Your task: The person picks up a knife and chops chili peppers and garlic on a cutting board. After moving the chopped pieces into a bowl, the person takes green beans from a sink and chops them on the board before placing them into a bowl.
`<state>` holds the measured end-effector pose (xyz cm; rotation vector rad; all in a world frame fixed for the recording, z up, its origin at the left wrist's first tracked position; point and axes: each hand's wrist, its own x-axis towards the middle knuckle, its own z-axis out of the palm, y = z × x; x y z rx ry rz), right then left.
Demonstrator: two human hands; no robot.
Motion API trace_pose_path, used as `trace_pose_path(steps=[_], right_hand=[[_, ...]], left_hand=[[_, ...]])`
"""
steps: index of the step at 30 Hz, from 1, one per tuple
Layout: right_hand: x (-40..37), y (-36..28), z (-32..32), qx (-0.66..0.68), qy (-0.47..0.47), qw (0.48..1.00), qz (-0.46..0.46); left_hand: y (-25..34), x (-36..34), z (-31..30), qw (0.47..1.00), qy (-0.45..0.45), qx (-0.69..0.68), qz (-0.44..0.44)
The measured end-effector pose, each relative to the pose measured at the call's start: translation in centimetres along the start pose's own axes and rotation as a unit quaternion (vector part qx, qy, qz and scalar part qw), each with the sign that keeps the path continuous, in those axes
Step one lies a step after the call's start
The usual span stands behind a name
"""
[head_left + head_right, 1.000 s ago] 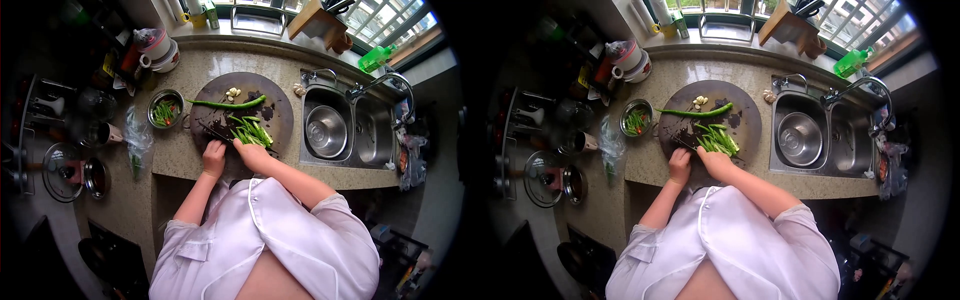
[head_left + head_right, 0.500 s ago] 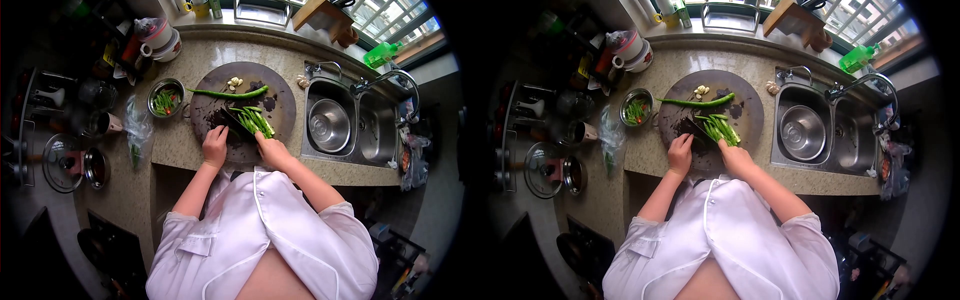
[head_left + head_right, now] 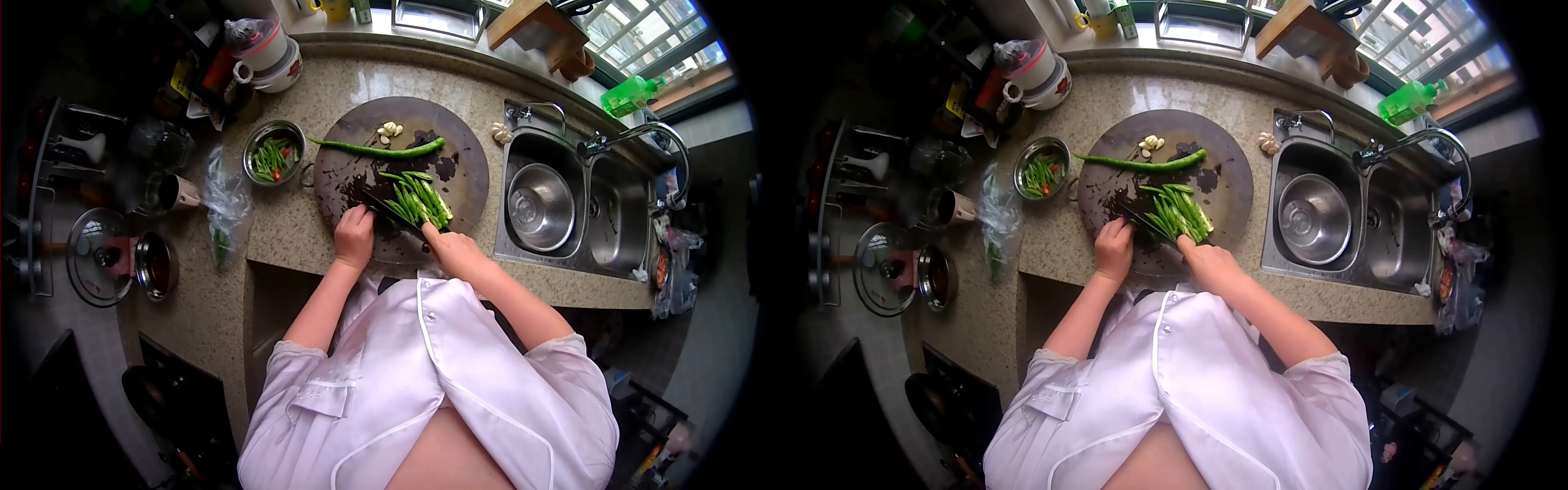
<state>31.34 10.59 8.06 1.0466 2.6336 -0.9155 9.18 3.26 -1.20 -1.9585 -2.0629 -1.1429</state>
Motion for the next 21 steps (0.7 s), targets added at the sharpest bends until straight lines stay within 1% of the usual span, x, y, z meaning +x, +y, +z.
trace_pose_path(steps=[2, 4, 6, 8, 10, 14, 15, 16, 18, 20, 21], right_hand=[[0.2, 0.2, 0.0, -0.005, -0.004, 1.0, -0.021], [0.1, 0.0, -0.4, -0.006, 0.003, 1.0, -0.026], [0.1, -0.7, -0.8, -0.006, 0.009, 0.999, -0.031], [0.3, -1.9, -1.0, -0.041, -0.026, 0.999, 0.019], [0.4, -2.7, -1.3, -0.052, -0.033, 0.998, 0.025], [0.8, -2.6, -1.1, -0.069, -0.057, 0.995, 0.037], [1.0, -2.4, -0.9, -0.07, -0.059, 0.995, 0.038], [1.3, -2.2, -0.5, -0.064, -0.051, 0.996, 0.025], [2.2, -1.9, 0.3, -0.056, -0.044, 0.997, 0.014], [3.9, -2.3, 1.6, -0.024, 0.016, 0.999, -0.03], [5.2, -2.6, 2.2, -0.021, 0.035, 0.998, -0.049]], left_hand=[[-0.1, 0.0, 0.1, 1.0, -0.012, -0.003, -0.007], [-0.3, -0.2, 0.3, 0.999, -0.03, 0.022, -0.024], [-0.7, -0.2, 0.5, 0.999, -0.025, 0.02, -0.02], [-1.1, -0.6, 0.7, 1.0, -0.021, 0.018, -0.016], [-1.4, -0.9, 0.9, 0.998, -0.047, 0.037, -0.02], [-1.3, -0.8, 0.8, 0.998, -0.041, 0.034, -0.021], [-1.2, -0.6, 0.7, 0.999, -0.027, 0.013, -0.02], [-1.1, -0.5, 0.7, 1.0, -0.013, -0.007, -0.018], [-1.0, -0.4, 0.5, 1.0, -0.019, -0.006, -0.022], [-0.8, -0.4, 0.4, 0.999, -0.024, -0.005, -0.021], [-0.7, 0.0, 0.4, 1.0, -0.011, -0.008, -0.011]])
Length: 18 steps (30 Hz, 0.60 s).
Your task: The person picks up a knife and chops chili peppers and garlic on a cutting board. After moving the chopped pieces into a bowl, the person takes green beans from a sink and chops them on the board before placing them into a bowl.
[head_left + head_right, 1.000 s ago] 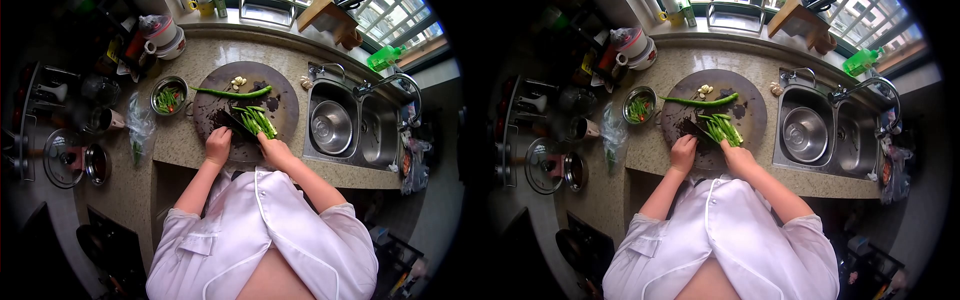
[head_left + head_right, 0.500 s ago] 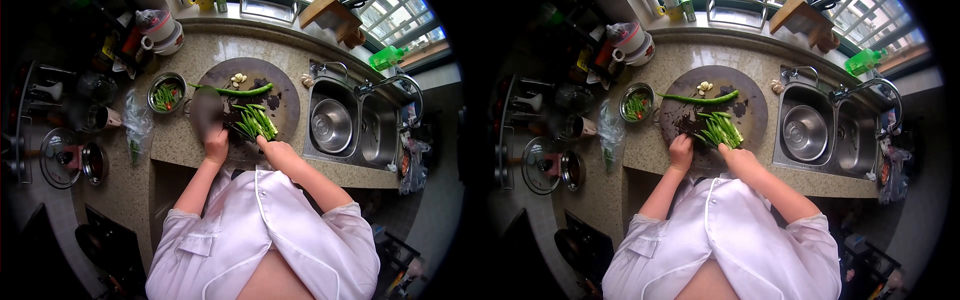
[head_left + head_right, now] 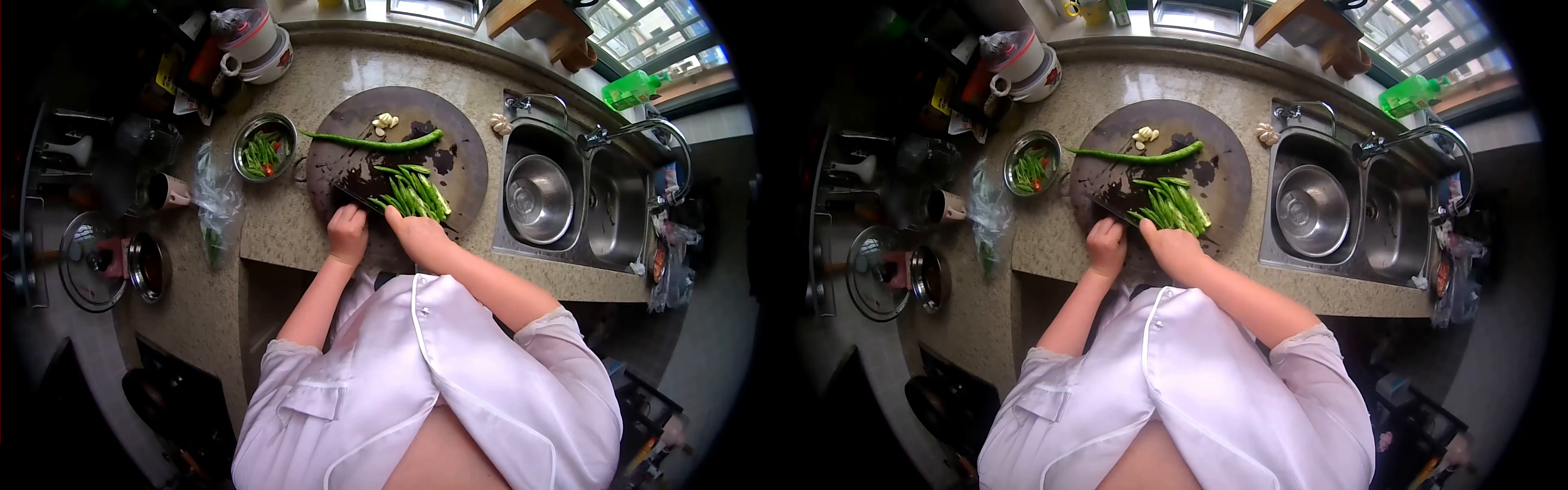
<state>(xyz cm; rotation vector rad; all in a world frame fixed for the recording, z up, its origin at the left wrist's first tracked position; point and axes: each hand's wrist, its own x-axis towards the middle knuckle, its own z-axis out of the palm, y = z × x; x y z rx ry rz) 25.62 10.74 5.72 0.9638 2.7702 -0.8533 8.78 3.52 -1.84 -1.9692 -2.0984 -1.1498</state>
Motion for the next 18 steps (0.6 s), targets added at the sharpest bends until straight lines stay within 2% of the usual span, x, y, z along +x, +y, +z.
trace_pose_path(steps=[3, 5, 7, 9, 13, 15, 18], right_hand=[[0.9, -0.7, 0.7, 0.003, 0.054, 0.998, -0.017], [0.3, 0.1, 0.5, -0.007, 0.043, 0.999, -0.008], [-0.9, 1.8, 0.5, 0.025, 0.028, 0.999, 0.014], [-2.4, 3.0, 0.2, 0.055, 0.03, 0.998, 0.028], [-4.5, 4.2, -0.8, 0.094, 0.076, 0.988, 0.096], [-5.4, 4.7, -1.3, 0.125, 0.133, 0.976, 0.117], [-6.9, 5.6, -1.5, 0.149, 0.141, 0.97, 0.131]], left_hand=[[-0.2, -0.5, 0.0, 1.0, 0.002, 0.004, 0.002], [0.0, -0.2, -0.3, 1.0, -0.007, -0.006, -0.002], [1.0, 0.6, -0.8, 0.999, 0.027, -0.022, 0.003], [1.1, 0.9, -0.6, 0.999, 0.007, -0.036, 0.006], [2.3, 2.3, 0.9, 0.996, -0.049, -0.063, 0.029], [3.1, 3.0, 1.5, 0.994, -0.049, -0.087, 0.043], [4.0, 4.1, 1.1, 0.994, -0.011, -0.109, 0.025]])
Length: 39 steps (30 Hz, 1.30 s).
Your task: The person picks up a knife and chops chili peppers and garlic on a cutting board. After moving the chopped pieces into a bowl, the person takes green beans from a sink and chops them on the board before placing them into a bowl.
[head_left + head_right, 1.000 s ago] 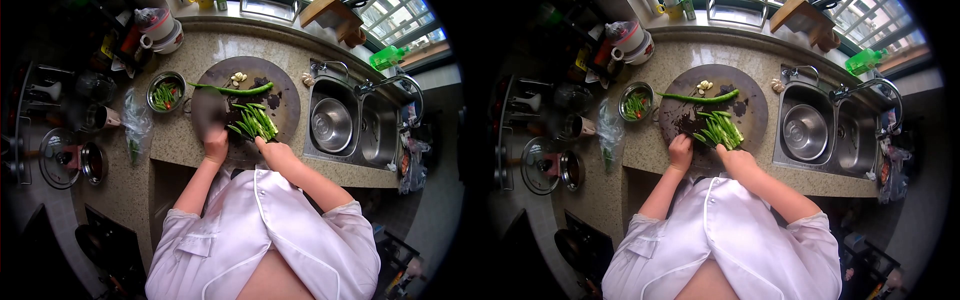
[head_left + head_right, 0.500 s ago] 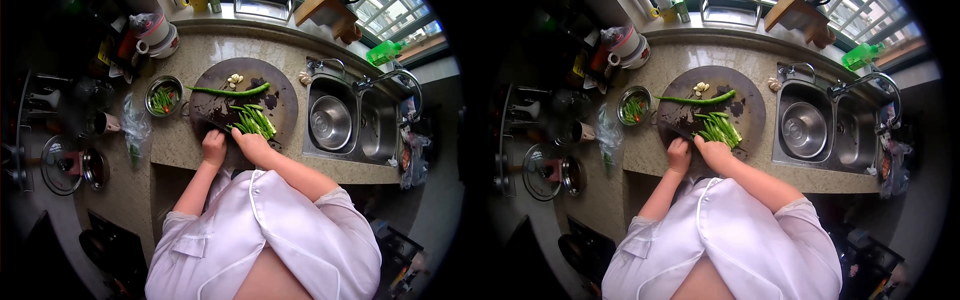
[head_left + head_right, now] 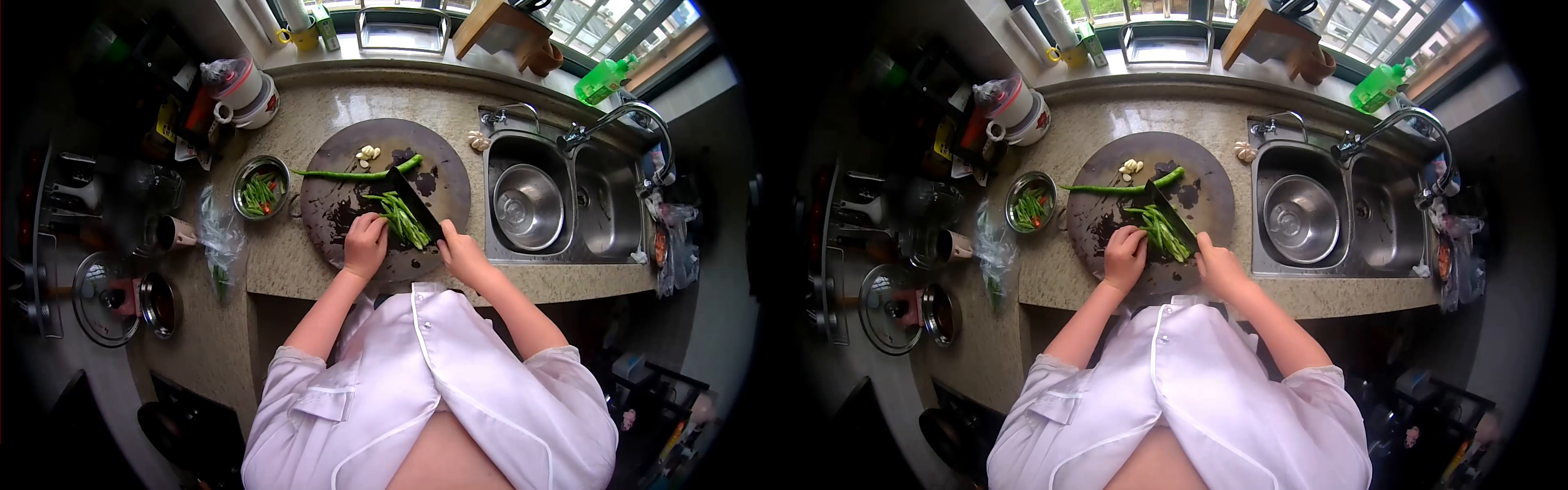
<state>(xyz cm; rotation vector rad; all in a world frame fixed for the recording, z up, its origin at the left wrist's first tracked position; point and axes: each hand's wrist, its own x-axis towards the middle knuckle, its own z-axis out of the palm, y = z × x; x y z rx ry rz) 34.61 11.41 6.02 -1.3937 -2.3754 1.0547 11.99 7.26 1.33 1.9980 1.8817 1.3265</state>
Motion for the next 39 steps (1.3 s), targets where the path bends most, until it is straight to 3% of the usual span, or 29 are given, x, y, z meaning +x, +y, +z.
trace_pose_path(steps=[6, 10, 12, 15, 20, 25, 31, 37, 39], right_hand=[[-2.6, -0.6, -1.2, -0.017, -0.076, 0.997, -0.001], [-2.9, 0.5, 0.6, -0.047, -0.126, 0.99, -0.034], [-2.6, 0.4, 0.8, -0.073, -0.155, 0.985, -0.033], [-2.0, 0.2, 0.8, -0.088, -0.167, 0.981, -0.034], [-1.5, -0.1, -0.5, -0.078, -0.122, 0.989, -0.042], [-0.1, 0.8, -1.3, -0.069, -0.09, 0.992, -0.047], [1.2, 1.2, -1.4, -0.032, -0.068, 0.997, -0.034], [1.2, 1.2, -1.2, -0.037, -0.089, 0.995, -0.027], [1.1, 1.1, -1.0, -0.043, -0.078, 0.996, -0.03]], left_hand=[[-4.0, 6.0, -1.7, 0.997, -0.03, 0.063, -0.038], [-5.2, 9.6, -0.3, 0.994, -0.067, 0.081, 0.022], [-5.0, 10.4, 0.7, 0.981, -0.148, 0.12, 0.038], [-5.8, 10.3, 2.1, 0.974, -0.158, 0.152, 0.061], [-5.4, 10.6, 1.2, 0.977, -0.134, 0.144, 0.08], [-1.7, 10.7, -3.3, 0.981, -0.023, 0.114, 0.157], [-0.4, 5.3, -6.3, 0.986, 0.009, 0.127, 0.109], [-2.2, 1.2, -4.9, 0.971, -0.195, 0.127, 0.055], [-2.8, 1.4, -4.4, 0.972, -0.205, 0.111, 0.04]])
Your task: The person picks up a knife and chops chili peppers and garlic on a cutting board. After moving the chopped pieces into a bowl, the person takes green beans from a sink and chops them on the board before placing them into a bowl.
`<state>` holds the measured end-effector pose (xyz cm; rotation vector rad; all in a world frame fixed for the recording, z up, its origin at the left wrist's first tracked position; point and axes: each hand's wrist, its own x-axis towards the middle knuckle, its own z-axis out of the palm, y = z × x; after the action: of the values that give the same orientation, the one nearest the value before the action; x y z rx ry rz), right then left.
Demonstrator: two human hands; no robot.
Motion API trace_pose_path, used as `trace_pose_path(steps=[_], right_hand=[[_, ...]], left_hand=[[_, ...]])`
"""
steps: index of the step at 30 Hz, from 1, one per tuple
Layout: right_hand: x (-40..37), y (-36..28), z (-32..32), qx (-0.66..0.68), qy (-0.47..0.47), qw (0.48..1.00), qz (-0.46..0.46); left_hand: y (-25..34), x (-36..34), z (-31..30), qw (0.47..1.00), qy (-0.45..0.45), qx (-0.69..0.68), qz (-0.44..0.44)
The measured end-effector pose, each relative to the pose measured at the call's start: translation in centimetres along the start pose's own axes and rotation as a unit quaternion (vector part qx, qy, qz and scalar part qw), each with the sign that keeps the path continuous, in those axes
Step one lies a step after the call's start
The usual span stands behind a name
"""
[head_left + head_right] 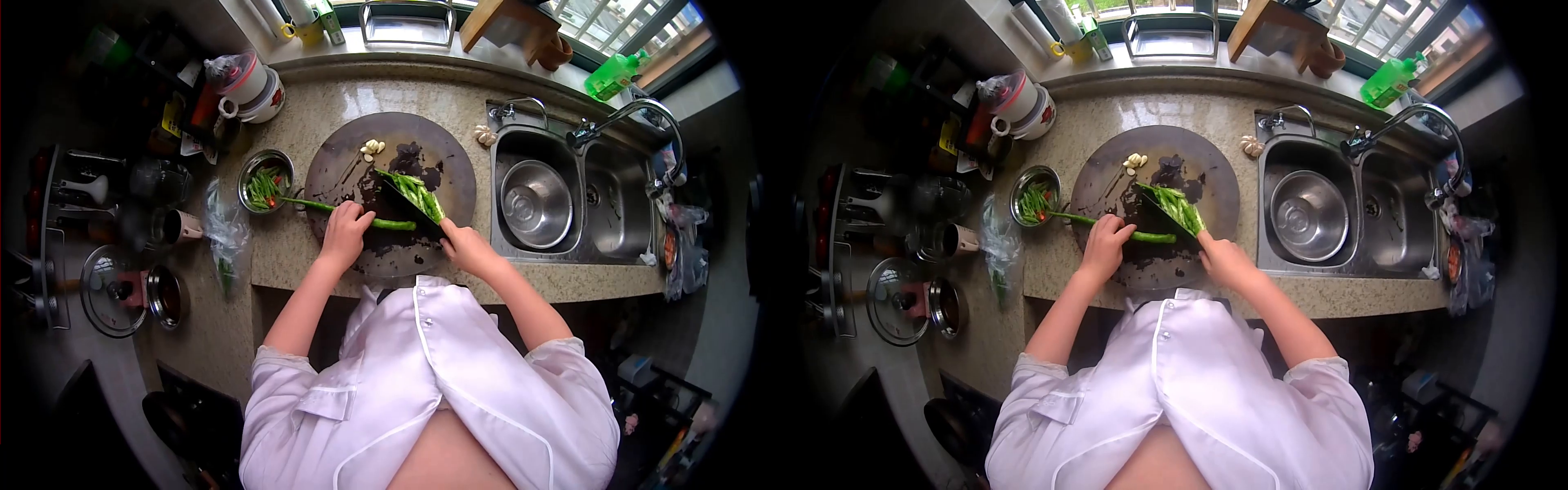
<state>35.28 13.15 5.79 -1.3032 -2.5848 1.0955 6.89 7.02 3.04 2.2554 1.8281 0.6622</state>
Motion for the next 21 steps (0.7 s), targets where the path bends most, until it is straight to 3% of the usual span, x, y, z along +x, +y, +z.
trace_pose_path(steps=[2, 4, 10, 15, 21], right_hand=[[-0.1, -0.1, 0.0, -0.003, -0.002, 1.0, 0.005], [-0.4, -0.2, -0.1, -0.005, -0.001, 1.0, 0.012], [-0.9, -0.4, 0.4, -0.002, 0.01, 1.0, 0.012], [-1.2, -0.5, 0.4, 0.007, 0.016, 1.0, 0.018], [-1.4, 0.4, 0.7, 0.008, 0.01, 1.0, 0.01]], left_hand=[[0.2, 0.3, 0.1, 1.0, -0.009, -0.018, -0.005], [1.5, 0.6, -0.2, 0.997, 0.051, 0.041, 0.039], [4.2, 0.0, 1.3, 0.997, 0.015, -0.055, 0.05], [5.1, 0.2, 2.7, 0.999, -0.004, -0.019, 0.04], [5.4, 0.0, 3.9, 0.993, 0.094, -0.037, 0.06]])
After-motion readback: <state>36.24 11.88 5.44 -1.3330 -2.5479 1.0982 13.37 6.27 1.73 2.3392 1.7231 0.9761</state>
